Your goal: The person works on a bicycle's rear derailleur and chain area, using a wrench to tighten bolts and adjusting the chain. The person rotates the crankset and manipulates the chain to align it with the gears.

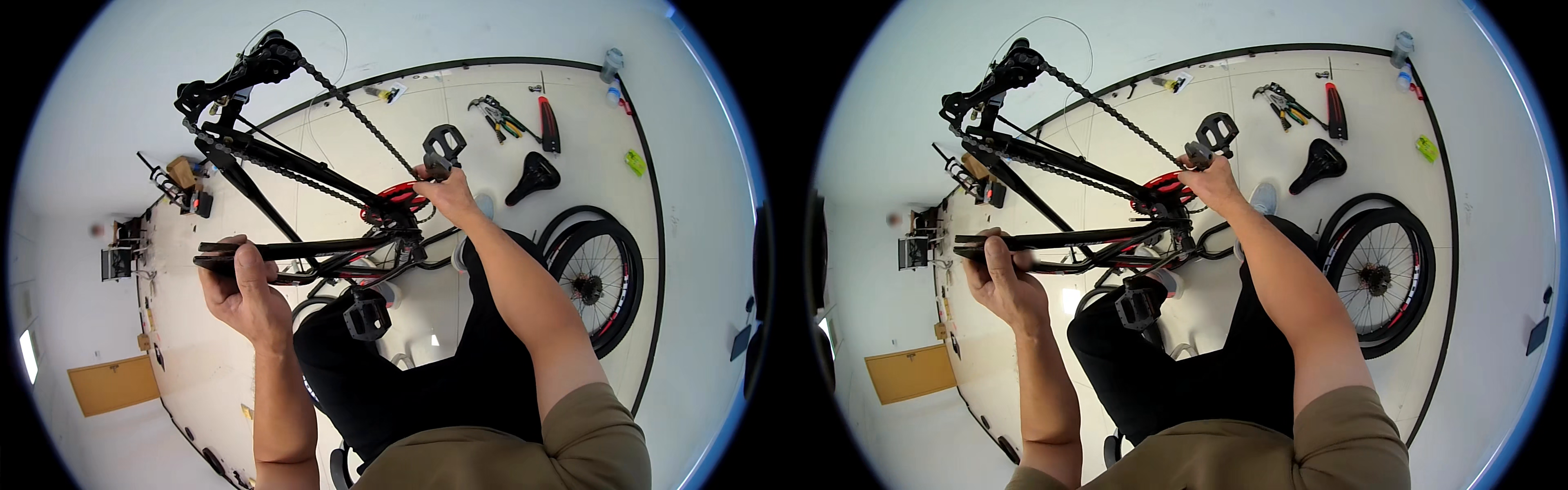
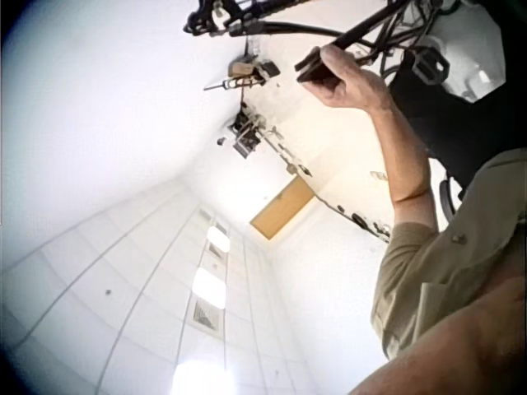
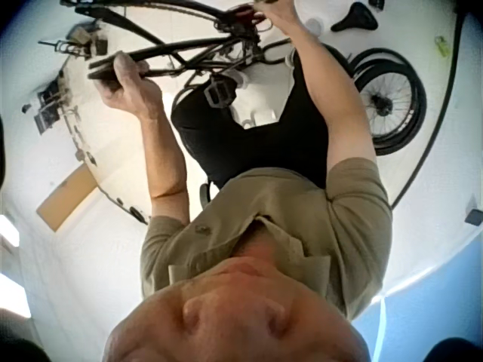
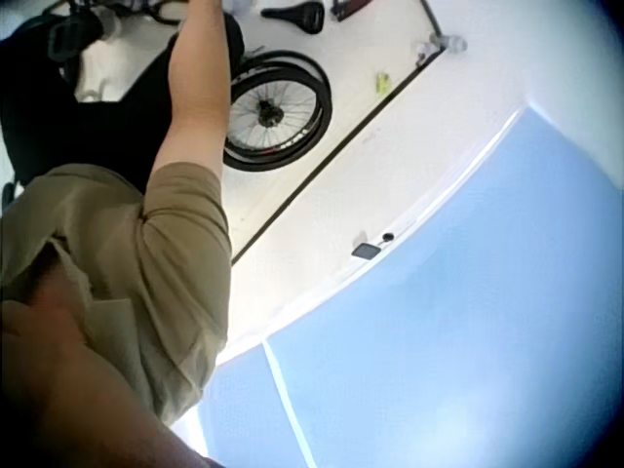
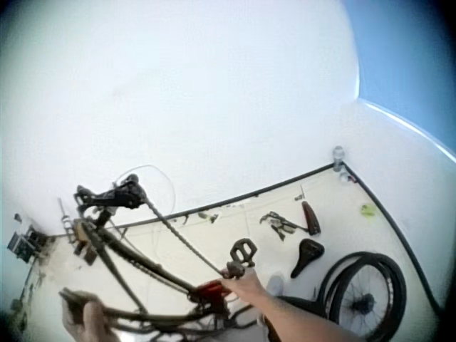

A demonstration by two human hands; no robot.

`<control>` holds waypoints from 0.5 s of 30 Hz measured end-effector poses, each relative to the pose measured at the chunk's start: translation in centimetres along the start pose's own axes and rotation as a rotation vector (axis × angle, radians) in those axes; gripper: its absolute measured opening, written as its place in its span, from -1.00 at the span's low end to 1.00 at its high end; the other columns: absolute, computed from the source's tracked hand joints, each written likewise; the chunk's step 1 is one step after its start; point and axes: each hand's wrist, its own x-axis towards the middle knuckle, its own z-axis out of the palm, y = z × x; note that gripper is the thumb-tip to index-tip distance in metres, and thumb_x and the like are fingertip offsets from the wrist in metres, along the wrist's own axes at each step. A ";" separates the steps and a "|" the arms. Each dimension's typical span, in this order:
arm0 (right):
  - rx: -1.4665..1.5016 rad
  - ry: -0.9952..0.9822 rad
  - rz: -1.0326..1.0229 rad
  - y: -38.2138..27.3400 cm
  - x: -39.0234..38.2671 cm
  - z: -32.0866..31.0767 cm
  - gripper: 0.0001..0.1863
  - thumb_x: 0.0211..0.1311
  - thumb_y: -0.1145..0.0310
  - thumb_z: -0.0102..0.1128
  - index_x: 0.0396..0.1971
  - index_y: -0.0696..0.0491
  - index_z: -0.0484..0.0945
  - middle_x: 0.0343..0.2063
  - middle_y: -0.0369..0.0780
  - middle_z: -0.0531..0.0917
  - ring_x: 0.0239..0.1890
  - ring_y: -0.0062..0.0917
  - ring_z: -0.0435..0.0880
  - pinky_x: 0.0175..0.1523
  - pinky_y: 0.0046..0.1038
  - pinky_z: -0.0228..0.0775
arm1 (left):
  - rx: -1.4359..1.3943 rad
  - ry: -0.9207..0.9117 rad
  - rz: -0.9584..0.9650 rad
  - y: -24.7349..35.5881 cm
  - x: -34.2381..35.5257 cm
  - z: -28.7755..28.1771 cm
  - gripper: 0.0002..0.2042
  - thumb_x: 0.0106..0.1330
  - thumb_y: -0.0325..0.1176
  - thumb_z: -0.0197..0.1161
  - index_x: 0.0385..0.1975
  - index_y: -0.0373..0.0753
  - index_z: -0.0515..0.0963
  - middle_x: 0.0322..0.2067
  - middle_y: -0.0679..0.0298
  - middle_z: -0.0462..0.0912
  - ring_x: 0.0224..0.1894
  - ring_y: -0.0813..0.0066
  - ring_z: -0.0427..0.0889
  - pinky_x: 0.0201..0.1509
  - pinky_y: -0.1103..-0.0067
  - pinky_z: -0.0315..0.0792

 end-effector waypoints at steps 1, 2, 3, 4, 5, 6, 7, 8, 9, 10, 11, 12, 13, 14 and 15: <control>0.007 -0.021 0.016 0.6 0.2 0.4 -0.70 0.01 0.39 0.38 -0.23 0.19 0.67 -0.36 -0.25 0.69 -0.31 -0.58 0.61 -0.12 -0.50 0.46 | 0.004 0.005 -0.014 0.0 -0.1 0.0 -0.79 0.44 -0.30 0.22 -0.16 -0.34 0.49 -0.49 0.35 0.46 -0.54 0.68 0.36 -0.49 0.72 0.27; 0.014 -0.042 0.033 1.4 0.4 0.8 -0.69 -0.01 0.36 0.39 -0.23 0.17 0.67 -0.36 -0.23 0.70 -0.30 -0.56 0.62 -0.12 -0.48 0.46 | 0.013 -0.013 -0.069 0.0 -0.3 -0.4 -0.74 0.45 -0.27 0.19 -0.10 -0.38 0.48 -0.46 0.31 0.49 -0.50 0.63 0.41 -0.38 0.67 0.35; 0.015 -0.065 0.046 1.3 0.3 1.2 -0.67 -0.03 0.33 0.40 -0.24 0.16 0.67 -0.35 -0.21 0.71 -0.30 -0.53 0.64 -0.13 -0.46 0.47 | 0.021 -0.007 -0.072 -0.2 -0.5 -0.8 -0.73 0.46 -0.28 0.18 -0.08 -0.39 0.47 -0.43 0.29 0.50 -0.49 0.61 0.43 -0.34 0.66 0.37; 0.003 -0.098 0.013 0.8 0.0 1.2 -0.68 -0.01 0.32 0.42 -0.24 0.14 0.65 -0.37 -0.22 0.71 -0.32 -0.53 0.64 -0.15 -0.44 0.47 | 0.030 -0.002 -0.075 -0.4 -0.7 -1.1 -0.72 0.47 -0.28 0.16 -0.06 -0.40 0.46 -0.39 0.26 0.52 -0.47 0.59 0.45 -0.30 0.64 0.40; 0.013 -0.095 0.022 1.0 0.2 1.5 -0.69 0.00 0.33 0.42 -0.25 0.15 0.65 -0.38 -0.22 0.71 -0.32 -0.53 0.64 -0.15 -0.45 0.47 | 0.040 0.003 -0.077 -0.5 -1.0 -1.5 -0.71 0.48 -0.28 0.15 -0.04 -0.41 0.45 -0.36 0.24 0.53 -0.45 0.57 0.46 -0.26 0.63 0.42; 0.017 -0.082 0.035 1.4 0.5 1.4 -0.70 0.00 0.33 0.42 -0.26 0.16 0.65 -0.38 -0.22 0.71 -0.33 -0.52 0.64 -0.15 -0.45 0.47 | 0.051 -0.002 -0.071 -0.8 -1.2 -1.4 -0.71 0.48 -0.30 0.12 0.00 -0.42 0.43 -0.30 0.21 0.53 -0.39 0.54 0.48 -0.19 0.61 0.43; 0.022 -0.068 0.048 1.7 0.7 1.4 -0.71 0.01 0.34 0.42 -0.28 0.16 0.64 -0.39 -0.22 0.71 -0.34 -0.52 0.64 -0.15 -0.45 0.47 | 0.063 -0.007 -0.064 -1.0 -1.7 -1.1 -0.70 0.49 -0.32 0.10 0.04 -0.42 0.41 -0.25 0.19 0.53 -0.33 0.52 0.50 -0.13 0.58 0.43; 0.005 -0.068 0.040 2.1 0.8 1.1 -0.72 0.02 0.34 0.41 -0.28 0.17 0.64 -0.40 -0.22 0.70 -0.34 -0.52 0.64 -0.15 -0.45 0.47 | 0.075 -0.013 -0.057 -1.2 -2.1 -0.9 -0.69 0.49 -0.34 0.07 0.08 -0.42 0.38 -0.19 0.16 0.53 -0.27 0.50 0.51 -0.06 0.56 0.44; -0.013 -0.072 0.034 2.1 0.8 1.0 -0.73 0.03 0.35 0.41 -0.29 0.17 0.64 -0.41 -0.22 0.70 -0.34 -0.52 0.63 -0.15 -0.45 0.47 | 0.093 0.061 -0.022 -1.5 -2.6 -0.9 -0.69 0.48 -0.36 0.06 0.11 -0.42 0.36 -0.14 0.14 0.51 -0.21 0.48 0.51 -0.01 0.54 0.42; -0.030 -0.075 0.027 2.1 0.8 0.9 -0.74 0.04 0.35 0.40 -0.30 0.18 0.63 -0.41 -0.22 0.70 -0.35 -0.52 0.63 -0.15 -0.45 0.47 | 0.111 0.135 0.013 -1.9 -3.2 -0.8 -0.68 0.48 -0.39 0.04 0.13 -0.41 0.33 -0.09 0.13 0.50 -0.14 0.46 0.50 0.04 0.53 0.40; -0.015 -0.068 0.029 2.1 0.8 0.9 -0.74 0.04 0.36 0.41 -0.30 0.18 0.63 -0.42 -0.22 0.70 -0.35 -0.52 0.63 -0.15 -0.45 0.47 | 0.128 0.208 0.048 -2.2 -3.9 -0.8 -0.67 0.47 -0.41 0.02 0.16 -0.41 0.31 -0.04 0.11 0.48 -0.08 0.44 0.49 0.09 0.51 0.39; -0.001 -0.061 0.033 1.9 0.7 0.9 -0.75 0.04 0.36 0.41 -0.31 0.18 0.63 -0.42 -0.22 0.69 -0.35 -0.53 0.63 -0.16 -0.46 0.47 | 0.175 0.235 0.081 -2.1 -5.0 -1.0 -0.66 0.44 -0.47 -0.01 0.18 -0.39 0.28 -0.02 0.13 0.45 -0.05 0.45 0.44 0.12 0.51 0.34; 0.012 -0.054 0.035 1.8 0.7 0.9 -0.75 0.04 0.36 0.41 -0.31 0.18 0.63 -0.43 -0.22 0.69 -0.35 -0.53 0.63 -0.16 -0.46 0.47 | 0.276 0.220 0.166 -2.7 -6.4 -1.7 -0.70 0.44 -0.49 -0.03 0.13 -0.39 0.31 -0.10 0.15 0.47 -0.13 0.46 0.43 0.07 0.53 0.34; 0.005 -0.045 0.043 1.8 0.7 0.9 -0.76 0.04 0.37 0.41 -0.32 0.18 0.63 -0.43 -0.23 0.69 -0.35 -0.54 0.63 -0.16 -0.47 0.47 | 0.241 0.181 0.145 -3.1 -8.0 -1.9 -0.74 0.42 -0.51 -0.02 0.07 -0.39 0.34 -0.17 0.18 0.48 -0.18 0.47 0.43 0.02 0.55 0.35; -0.004 -0.041 0.052 1.9 0.8 1.1 -0.76 0.04 0.38 0.42 -0.32 0.17 0.63 -0.42 -0.23 0.70 -0.35 -0.55 0.63 -0.16 -0.47 0.47 | 0.208 0.147 0.124 -3.4 -9.8 -2.0 -0.78 0.41 -0.54 -0.01 0.01 -0.39 0.38 -0.23 0.21 0.49 -0.24 0.49 0.42 -0.03 0.56 0.36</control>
